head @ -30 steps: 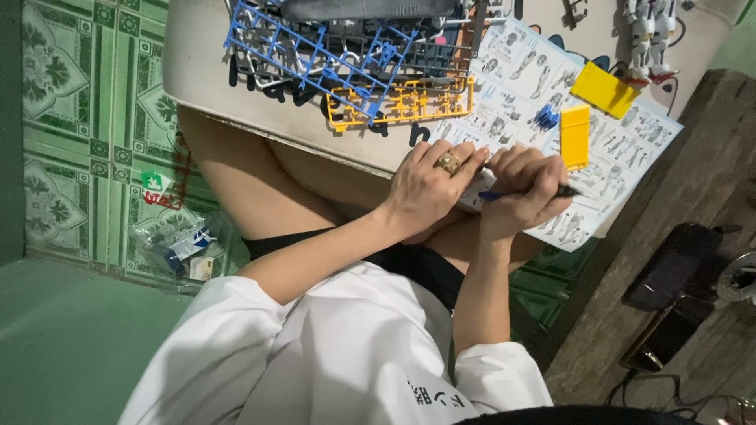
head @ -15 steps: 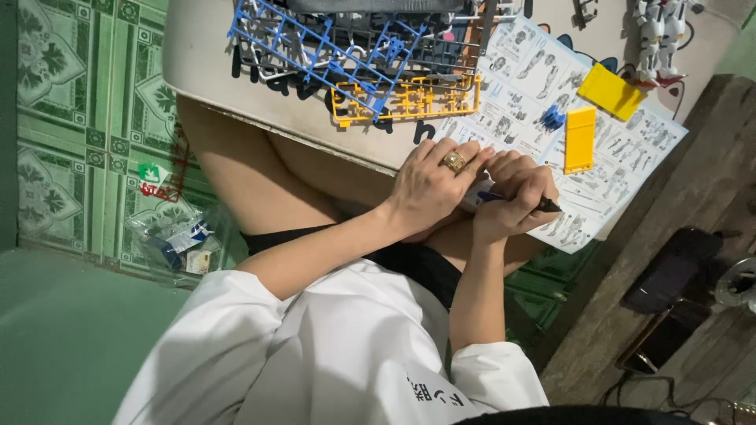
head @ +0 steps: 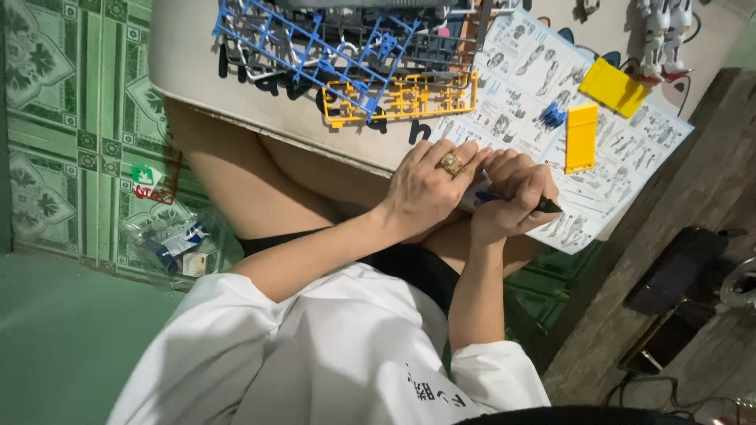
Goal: The person assembles a plastic model kit by cutting small parts from sprues with nippers, sanding edges with a sanding stick, and snapping pieces together. They handle blue, yellow, and grey plastic components and refer to an instruction manual on the table.
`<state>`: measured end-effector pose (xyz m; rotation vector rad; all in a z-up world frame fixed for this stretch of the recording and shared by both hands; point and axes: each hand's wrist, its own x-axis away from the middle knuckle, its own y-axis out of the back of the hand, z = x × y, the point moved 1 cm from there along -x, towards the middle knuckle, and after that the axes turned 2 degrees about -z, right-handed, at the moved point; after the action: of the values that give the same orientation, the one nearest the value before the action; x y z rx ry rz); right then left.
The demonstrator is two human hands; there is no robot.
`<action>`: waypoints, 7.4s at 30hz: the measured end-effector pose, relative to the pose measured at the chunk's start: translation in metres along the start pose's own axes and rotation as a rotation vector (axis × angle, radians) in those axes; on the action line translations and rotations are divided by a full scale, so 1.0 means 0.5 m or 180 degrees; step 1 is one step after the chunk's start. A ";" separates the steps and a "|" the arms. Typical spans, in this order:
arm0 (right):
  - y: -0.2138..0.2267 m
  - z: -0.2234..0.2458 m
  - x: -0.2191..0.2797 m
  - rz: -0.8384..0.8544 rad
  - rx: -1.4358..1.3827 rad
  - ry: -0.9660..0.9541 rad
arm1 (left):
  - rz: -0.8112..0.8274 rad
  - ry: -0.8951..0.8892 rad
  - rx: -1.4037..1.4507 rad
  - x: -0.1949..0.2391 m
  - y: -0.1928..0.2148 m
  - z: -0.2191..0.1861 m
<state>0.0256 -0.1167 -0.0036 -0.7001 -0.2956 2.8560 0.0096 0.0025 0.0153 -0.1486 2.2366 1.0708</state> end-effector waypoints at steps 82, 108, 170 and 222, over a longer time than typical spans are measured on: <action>0.034 -0.004 -0.028 -0.0109 -0.0522 -0.0501 | 0.0501 -0.0096 -0.0077 0.020 -0.034 -0.003; 0.026 0.025 -0.039 -0.1098 -0.0738 -0.0711 | -0.0723 -0.0007 0.1792 -0.054 0.143 -0.088; 0.001 0.022 -0.028 0.0083 -0.0395 -0.0326 | 0.1196 -0.0002 0.0825 -0.037 0.039 0.054; 0.001 -0.012 -0.030 0.0521 -0.0511 -0.0205 | 0.1265 0.0386 0.0867 -0.022 0.030 0.067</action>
<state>0.0411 -0.1195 -0.0023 -0.6911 -0.5041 3.0400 0.0297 0.0349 0.0162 0.3705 2.5629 0.9581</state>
